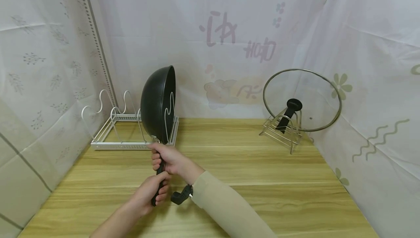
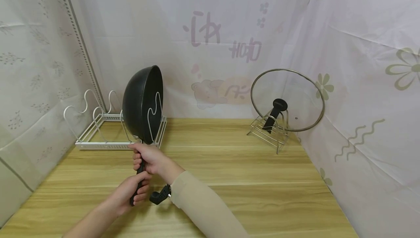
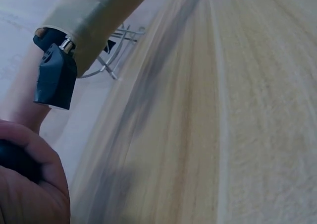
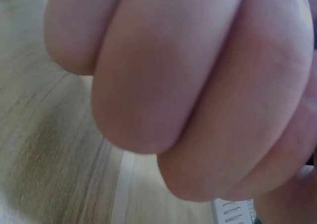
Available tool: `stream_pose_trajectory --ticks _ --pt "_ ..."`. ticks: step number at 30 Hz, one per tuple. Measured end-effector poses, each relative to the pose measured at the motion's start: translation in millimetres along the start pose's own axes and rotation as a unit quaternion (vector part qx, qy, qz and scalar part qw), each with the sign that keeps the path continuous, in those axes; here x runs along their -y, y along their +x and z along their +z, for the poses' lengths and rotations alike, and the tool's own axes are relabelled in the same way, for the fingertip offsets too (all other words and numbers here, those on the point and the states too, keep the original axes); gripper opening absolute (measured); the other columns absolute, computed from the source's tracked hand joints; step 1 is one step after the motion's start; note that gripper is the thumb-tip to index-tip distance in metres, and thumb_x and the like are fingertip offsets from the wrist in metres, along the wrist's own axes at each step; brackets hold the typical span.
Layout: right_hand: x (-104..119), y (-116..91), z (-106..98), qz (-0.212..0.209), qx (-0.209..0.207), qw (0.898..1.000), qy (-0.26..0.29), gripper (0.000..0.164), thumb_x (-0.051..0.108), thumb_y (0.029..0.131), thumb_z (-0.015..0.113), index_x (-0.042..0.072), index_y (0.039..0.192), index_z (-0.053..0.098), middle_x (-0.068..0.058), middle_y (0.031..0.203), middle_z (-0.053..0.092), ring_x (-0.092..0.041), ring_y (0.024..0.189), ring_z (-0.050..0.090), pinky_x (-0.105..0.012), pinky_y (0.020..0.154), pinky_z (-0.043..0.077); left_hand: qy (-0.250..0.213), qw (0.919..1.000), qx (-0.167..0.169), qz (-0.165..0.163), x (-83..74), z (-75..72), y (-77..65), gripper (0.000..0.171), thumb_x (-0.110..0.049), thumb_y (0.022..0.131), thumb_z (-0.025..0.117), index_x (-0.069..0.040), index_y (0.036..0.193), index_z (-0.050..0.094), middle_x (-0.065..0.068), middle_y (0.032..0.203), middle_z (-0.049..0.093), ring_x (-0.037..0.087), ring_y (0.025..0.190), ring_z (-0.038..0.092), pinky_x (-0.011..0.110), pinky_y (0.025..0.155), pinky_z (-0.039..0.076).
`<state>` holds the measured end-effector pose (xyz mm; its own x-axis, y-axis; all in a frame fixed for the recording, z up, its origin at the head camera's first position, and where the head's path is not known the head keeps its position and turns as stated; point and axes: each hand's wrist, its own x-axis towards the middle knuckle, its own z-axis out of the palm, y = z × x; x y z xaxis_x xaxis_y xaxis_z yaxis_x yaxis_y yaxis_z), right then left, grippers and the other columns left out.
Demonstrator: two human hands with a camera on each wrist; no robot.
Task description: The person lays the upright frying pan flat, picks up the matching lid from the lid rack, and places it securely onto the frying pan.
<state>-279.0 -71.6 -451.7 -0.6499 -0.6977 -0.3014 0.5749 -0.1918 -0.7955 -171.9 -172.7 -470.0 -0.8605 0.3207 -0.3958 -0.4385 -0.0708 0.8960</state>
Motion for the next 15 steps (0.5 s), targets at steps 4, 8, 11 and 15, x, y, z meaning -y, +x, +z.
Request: stream_pose_trajectory --ticks 4,8,11,15 --pt "0.7 -1.0 1.7 0.004 -0.011 1.000 0.002 0.052 0.026 0.113 0.052 0.022 0.064 0.035 0.012 0.059 0.031 0.000 0.050 0.034 -0.017 0.050 0.032 0.015 0.9993 -0.032 0.008 1.3 2.3 1.7 0.032 -0.022 0.104 0.052 -0.023 0.075 0.040 -0.013 0.056 0.037 0.001 0.044 0.037 0.017 0.043 0.032" --pt "1.2 -2.7 3.3 0.000 -0.014 1.000 -0.004 0.051 0.025 0.112 0.053 0.022 0.064 0.036 0.011 0.059 0.031 -0.001 0.049 0.034 -0.017 0.050 0.032 0.033 0.9974 -0.062 0.015 1.9 4.7 2.3 0.034 -0.021 0.102 0.053 -0.021 0.070 0.040 -0.011 0.053 0.039 0.003 0.042 0.036 0.019 0.041 0.031" --pt "1.0 -3.3 3.1 -0.010 -0.008 1.000 -0.011 0.049 0.024 0.112 0.053 0.022 0.065 0.037 0.012 0.059 0.032 -0.001 0.049 0.035 -0.016 0.050 0.032 0.040 0.9964 -0.072 0.018 2.4 6.0 2.6 0.035 -0.019 0.102 0.052 -0.020 0.069 0.040 -0.011 0.052 0.039 0.004 0.039 0.036 0.020 0.040 0.030" --pt "0.2 -2.8 2.3 -0.015 -0.006 1.000 -0.010 0.047 0.022 0.111 0.053 0.022 0.067 0.037 0.012 0.059 0.032 0.000 0.049 0.035 -0.015 0.050 0.033 0.043 0.9955 -0.081 0.023 3.2 8.0 3.0 0.038 -0.018 0.101 0.051 -0.020 0.065 0.038 -0.011 0.049 0.037 0.004 0.037 0.034 0.020 0.039 0.030"
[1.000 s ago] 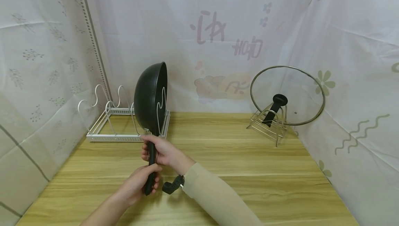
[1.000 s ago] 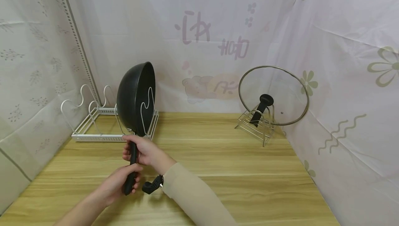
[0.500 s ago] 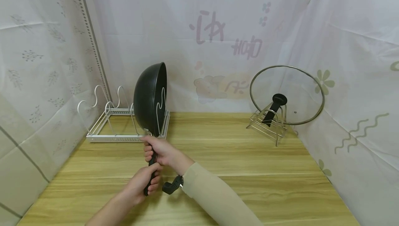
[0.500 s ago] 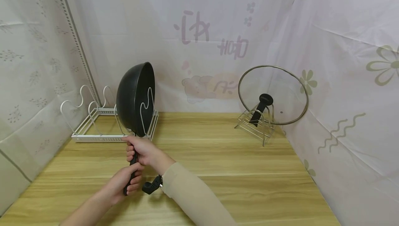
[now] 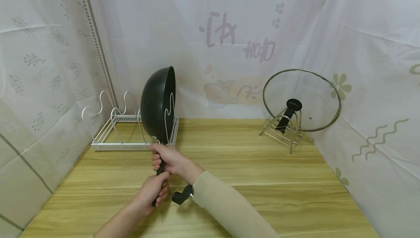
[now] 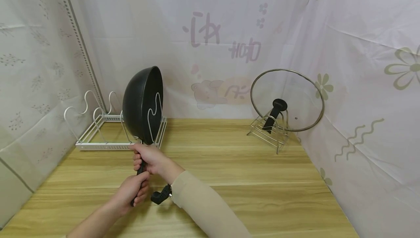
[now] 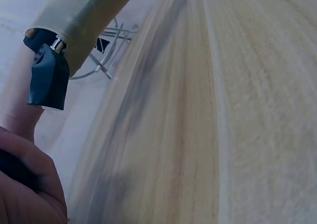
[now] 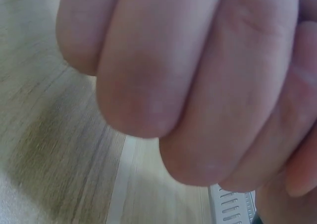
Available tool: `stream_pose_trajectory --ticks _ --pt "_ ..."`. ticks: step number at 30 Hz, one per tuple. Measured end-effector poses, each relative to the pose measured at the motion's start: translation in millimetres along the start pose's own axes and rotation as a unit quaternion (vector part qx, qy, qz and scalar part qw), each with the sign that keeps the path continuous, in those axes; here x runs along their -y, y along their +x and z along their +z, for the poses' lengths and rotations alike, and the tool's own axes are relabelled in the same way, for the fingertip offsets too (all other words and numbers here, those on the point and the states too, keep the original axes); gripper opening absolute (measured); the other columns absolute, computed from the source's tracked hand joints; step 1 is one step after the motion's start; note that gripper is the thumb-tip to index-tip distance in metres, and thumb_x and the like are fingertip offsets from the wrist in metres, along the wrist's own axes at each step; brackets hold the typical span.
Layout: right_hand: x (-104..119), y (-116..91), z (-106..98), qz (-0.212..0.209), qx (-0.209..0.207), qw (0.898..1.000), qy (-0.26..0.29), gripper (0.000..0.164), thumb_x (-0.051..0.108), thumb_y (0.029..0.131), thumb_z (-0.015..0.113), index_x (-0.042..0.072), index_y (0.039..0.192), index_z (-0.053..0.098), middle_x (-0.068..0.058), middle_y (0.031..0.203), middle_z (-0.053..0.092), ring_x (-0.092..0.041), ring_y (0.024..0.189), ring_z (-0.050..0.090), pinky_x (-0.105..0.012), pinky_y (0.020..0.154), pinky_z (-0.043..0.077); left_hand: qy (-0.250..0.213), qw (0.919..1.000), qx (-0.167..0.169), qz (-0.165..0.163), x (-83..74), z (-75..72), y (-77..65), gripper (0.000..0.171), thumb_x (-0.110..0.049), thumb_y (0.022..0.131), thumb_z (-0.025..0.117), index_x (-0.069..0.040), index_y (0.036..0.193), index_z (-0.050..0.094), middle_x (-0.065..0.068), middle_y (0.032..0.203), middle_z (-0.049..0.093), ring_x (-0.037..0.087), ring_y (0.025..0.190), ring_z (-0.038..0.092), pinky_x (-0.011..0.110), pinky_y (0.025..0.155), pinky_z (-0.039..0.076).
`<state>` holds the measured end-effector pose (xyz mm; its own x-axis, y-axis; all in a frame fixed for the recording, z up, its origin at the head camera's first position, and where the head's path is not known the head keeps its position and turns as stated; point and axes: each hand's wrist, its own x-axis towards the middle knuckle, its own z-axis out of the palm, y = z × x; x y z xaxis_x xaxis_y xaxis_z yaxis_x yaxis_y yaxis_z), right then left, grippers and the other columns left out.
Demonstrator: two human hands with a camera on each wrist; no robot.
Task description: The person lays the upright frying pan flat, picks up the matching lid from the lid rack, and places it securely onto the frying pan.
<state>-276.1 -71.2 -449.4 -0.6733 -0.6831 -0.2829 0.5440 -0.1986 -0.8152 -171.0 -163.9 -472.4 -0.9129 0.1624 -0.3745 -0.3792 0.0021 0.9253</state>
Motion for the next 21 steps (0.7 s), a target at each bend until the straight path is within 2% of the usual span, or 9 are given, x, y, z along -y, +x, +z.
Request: stream_pose_trajectory --ticks 10,21 --pt "-1.3 2.0 2.8 -0.005 -0.022 1.000 0.004 0.047 0.019 0.110 0.051 0.022 0.066 0.037 0.012 0.058 0.029 -0.001 0.049 0.032 -0.016 0.048 0.030 0.024 0.9973 -0.066 0.022 2.0 7.7 -0.5 0.045 -0.018 0.098 0.052 -0.019 0.056 0.037 -0.009 0.044 0.034 0.007 0.035 0.033 0.023 0.037 0.030" --pt "-2.9 4.1 4.3 -0.006 -0.037 0.999 0.001 0.047 0.017 0.109 0.053 0.022 0.065 0.037 0.012 0.056 0.030 -0.001 0.047 0.031 -0.015 0.046 0.029 0.030 0.9957 -0.085 0.024 1.8 10.2 -2.1 0.042 -0.018 0.098 0.051 -0.018 0.058 0.040 -0.009 0.044 0.034 0.006 0.034 0.033 0.023 0.034 0.030"
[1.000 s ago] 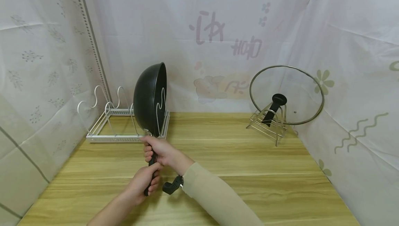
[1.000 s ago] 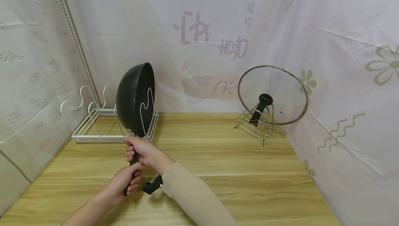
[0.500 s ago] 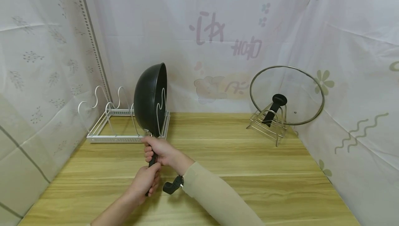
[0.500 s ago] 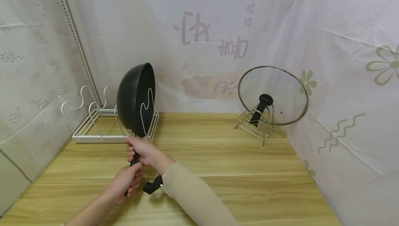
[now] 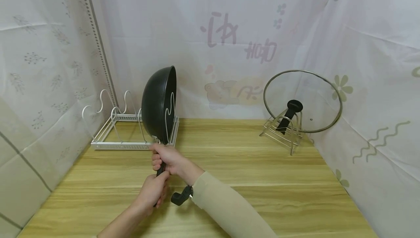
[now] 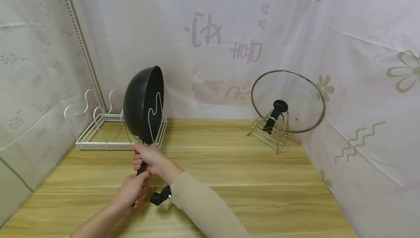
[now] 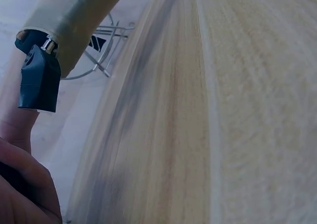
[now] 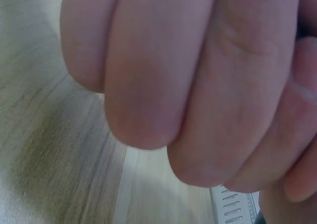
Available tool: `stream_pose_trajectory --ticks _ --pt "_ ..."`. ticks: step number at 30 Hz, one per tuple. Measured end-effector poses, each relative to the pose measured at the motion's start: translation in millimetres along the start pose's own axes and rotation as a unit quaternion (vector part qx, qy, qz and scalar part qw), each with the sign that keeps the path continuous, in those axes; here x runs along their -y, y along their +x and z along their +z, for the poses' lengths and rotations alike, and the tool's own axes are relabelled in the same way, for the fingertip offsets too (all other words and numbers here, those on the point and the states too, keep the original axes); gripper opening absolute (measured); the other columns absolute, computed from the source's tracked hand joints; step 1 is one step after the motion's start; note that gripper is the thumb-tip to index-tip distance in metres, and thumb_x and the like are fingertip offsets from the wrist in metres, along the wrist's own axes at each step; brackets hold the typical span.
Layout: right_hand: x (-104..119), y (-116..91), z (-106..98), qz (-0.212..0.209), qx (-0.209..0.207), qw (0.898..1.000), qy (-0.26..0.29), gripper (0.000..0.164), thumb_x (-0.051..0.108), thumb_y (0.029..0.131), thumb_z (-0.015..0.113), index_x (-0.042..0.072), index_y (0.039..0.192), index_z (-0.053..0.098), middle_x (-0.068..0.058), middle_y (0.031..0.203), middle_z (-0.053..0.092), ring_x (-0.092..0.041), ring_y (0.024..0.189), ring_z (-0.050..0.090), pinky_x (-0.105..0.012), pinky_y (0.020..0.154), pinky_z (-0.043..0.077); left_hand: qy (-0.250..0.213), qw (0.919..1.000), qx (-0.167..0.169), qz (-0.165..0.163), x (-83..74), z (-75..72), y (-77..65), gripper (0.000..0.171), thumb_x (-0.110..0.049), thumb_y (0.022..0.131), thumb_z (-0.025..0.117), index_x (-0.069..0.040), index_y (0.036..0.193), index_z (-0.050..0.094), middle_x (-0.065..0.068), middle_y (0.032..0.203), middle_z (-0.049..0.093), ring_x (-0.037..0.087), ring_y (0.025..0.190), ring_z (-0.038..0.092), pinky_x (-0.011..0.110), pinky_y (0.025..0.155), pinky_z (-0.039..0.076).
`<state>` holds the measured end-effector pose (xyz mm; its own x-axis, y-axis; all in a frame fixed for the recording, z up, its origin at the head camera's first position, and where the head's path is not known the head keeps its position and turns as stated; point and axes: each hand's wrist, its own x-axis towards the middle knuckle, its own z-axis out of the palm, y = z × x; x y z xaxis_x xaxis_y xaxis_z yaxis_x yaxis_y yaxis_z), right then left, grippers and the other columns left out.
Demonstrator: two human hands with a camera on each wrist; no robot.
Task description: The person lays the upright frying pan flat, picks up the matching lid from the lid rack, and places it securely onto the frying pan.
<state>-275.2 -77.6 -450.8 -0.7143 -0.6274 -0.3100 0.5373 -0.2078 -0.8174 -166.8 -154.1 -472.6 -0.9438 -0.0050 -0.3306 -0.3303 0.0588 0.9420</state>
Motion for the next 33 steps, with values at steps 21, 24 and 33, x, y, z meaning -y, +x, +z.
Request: stream_pose_trajectory --ticks 21,24,33 --pt "2.6 -3.5 -0.8 0.005 0.010 1.000 0.000 0.046 0.019 0.109 0.053 0.022 0.066 0.037 0.012 0.055 0.029 -0.001 0.046 0.029 -0.016 0.046 0.027 0.016 0.9996 -0.021 0.009 -0.4 4.4 -0.1 0.047 -0.023 0.103 0.052 -0.017 0.057 0.042 -0.008 0.044 0.035 0.007 0.032 0.031 0.025 0.033 0.030" --pt "4.7 -5.3 -0.9 0.002 0.017 1.000 0.000 0.046 0.018 0.110 0.051 0.022 0.066 0.037 0.012 0.056 0.029 -0.001 0.047 0.029 -0.017 0.047 0.027 0.018 0.9995 -0.024 0.011 -2.2 5.3 -0.9 0.047 -0.023 0.103 0.052 -0.017 0.057 0.041 -0.008 0.044 0.035 0.007 0.033 0.031 0.025 0.033 0.029" --pt "9.3 -9.2 0.1 -0.006 0.033 0.999 -0.005 0.048 0.018 0.110 0.050 0.022 0.065 0.035 0.012 0.056 0.028 -0.002 0.047 0.028 -0.018 0.047 0.026 0.023 0.9990 -0.034 0.015 -5.5 7.2 -2.8 0.045 -0.022 0.102 0.053 -0.018 0.058 0.042 -0.009 0.043 0.036 0.007 0.033 0.031 0.025 0.033 0.029"
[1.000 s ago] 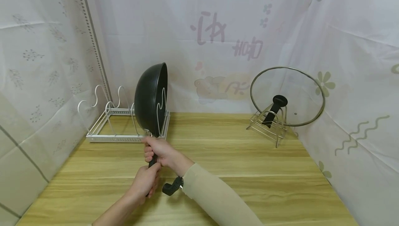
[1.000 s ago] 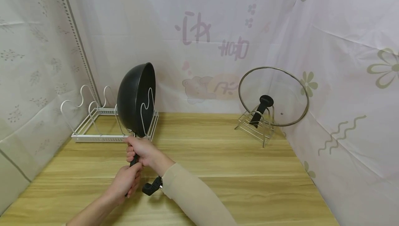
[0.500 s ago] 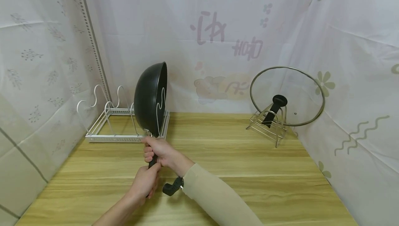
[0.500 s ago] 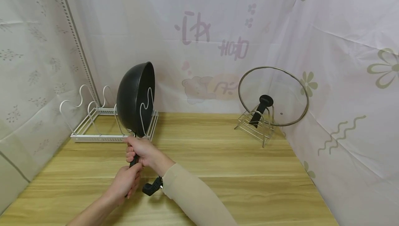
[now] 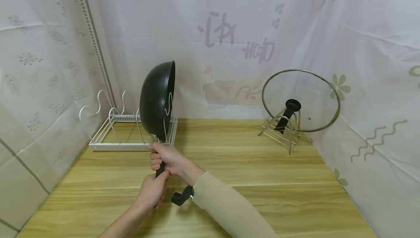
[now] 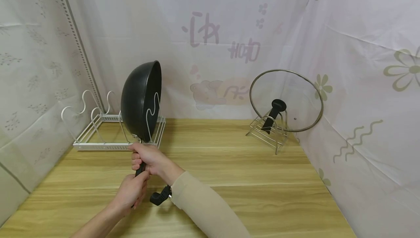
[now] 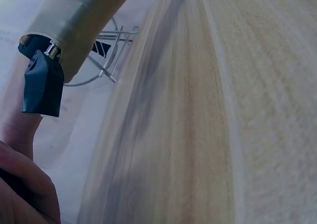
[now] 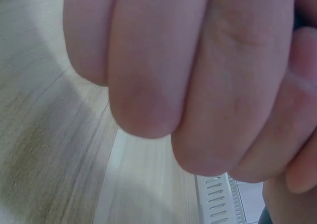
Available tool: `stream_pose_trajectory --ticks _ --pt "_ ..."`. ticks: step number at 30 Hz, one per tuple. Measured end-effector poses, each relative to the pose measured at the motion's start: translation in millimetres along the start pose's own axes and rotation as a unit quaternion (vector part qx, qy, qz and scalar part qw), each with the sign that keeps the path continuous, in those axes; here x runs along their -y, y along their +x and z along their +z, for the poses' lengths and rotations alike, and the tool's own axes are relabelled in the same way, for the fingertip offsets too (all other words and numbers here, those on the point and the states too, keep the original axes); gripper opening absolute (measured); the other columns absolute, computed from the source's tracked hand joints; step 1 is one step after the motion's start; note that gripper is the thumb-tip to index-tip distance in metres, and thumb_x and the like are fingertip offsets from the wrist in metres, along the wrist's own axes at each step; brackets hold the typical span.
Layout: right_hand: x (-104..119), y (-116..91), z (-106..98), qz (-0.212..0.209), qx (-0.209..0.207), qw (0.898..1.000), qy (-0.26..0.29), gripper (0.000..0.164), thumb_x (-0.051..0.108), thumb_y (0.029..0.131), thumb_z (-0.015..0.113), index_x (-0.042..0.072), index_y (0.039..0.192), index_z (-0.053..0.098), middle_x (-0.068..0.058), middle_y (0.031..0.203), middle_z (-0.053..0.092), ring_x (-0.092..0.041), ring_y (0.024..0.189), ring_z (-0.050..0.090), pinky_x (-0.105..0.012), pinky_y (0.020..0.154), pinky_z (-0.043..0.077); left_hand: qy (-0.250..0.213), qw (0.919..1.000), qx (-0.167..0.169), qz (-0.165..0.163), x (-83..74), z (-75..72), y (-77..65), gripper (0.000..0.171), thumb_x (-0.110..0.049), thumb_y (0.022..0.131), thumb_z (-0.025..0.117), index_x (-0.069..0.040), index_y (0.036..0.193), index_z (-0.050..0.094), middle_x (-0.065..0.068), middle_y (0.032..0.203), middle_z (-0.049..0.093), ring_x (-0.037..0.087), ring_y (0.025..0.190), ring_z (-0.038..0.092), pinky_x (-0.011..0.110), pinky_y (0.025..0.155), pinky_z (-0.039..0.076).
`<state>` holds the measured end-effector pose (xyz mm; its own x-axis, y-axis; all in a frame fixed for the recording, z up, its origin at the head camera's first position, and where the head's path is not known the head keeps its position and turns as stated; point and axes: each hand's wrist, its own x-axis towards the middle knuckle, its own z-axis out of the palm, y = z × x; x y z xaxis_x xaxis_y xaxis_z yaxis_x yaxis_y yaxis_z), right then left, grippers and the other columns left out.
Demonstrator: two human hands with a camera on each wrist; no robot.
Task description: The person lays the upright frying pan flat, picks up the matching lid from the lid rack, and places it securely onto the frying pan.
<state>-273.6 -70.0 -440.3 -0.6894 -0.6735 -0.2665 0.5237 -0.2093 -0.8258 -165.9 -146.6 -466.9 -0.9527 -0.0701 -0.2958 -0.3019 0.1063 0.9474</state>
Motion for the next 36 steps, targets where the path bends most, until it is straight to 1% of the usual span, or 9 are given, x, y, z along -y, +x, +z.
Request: stream_pose_trajectory --ticks 5,13,23,28,36 --pt "1.8 -1.1 1.2 -0.001 0.002 1.000 -0.004 0.049 0.018 0.111 0.049 0.022 0.064 0.034 0.011 0.056 0.028 -0.002 0.047 0.028 -0.018 0.047 0.026 0.005 1.0000 -0.003 0.007 -0.3 -0.1 0.0 0.047 -0.022 0.102 0.052 -0.018 0.057 0.043 -0.008 0.042 0.037 0.008 0.031 0.031 0.026 0.032 0.030" --pt "3.8 -2.3 2.7 -0.004 0.006 1.000 -0.016 0.050 0.020 0.108 0.053 0.022 0.062 0.033 0.011 0.056 0.028 -0.003 0.047 0.029 -0.017 0.047 0.028 0.009 0.9998 -0.007 0.014 -1.2 -0.6 -0.5 0.049 -0.024 0.104 0.053 -0.017 0.056 0.043 -0.007 0.042 0.037 0.009 0.031 0.031 0.026 0.032 0.030" --pt "9.3 -7.6 4.3 -0.016 0.022 0.999 -0.025 0.049 0.019 0.110 0.050 0.021 0.063 0.034 0.012 0.055 0.030 -0.002 0.046 0.030 -0.016 0.047 0.029 0.012 0.9994 -0.017 0.028 -4.8 0.9 -2.0 0.044 -0.022 0.102 0.055 -0.017 0.059 0.045 -0.008 0.041 0.038 0.009 0.032 0.033 0.026 0.032 0.031" --pt "13.1 -12.5 6.1 -0.024 0.030 0.999 -0.033 0.049 0.018 0.110 0.049 0.022 0.063 0.035 0.012 0.055 0.031 -0.002 0.047 0.031 -0.016 0.047 0.030 0.012 0.9991 -0.016 0.037 -5.8 1.0 -1.6 0.045 -0.021 0.102 0.055 -0.016 0.059 0.046 -0.008 0.040 0.038 0.009 0.031 0.034 0.026 0.032 0.030" --pt "13.5 -13.7 6.6 -0.031 0.038 0.998 -0.044 0.051 0.020 0.110 0.050 0.021 0.061 0.035 0.012 0.054 0.031 -0.002 0.047 0.032 -0.017 0.047 0.030 0.012 0.9985 -0.017 0.052 -7.6 0.7 -2.7 0.048 -0.019 0.103 0.055 -0.015 0.056 0.044 -0.008 0.040 0.038 0.010 0.031 0.033 0.026 0.031 0.028"
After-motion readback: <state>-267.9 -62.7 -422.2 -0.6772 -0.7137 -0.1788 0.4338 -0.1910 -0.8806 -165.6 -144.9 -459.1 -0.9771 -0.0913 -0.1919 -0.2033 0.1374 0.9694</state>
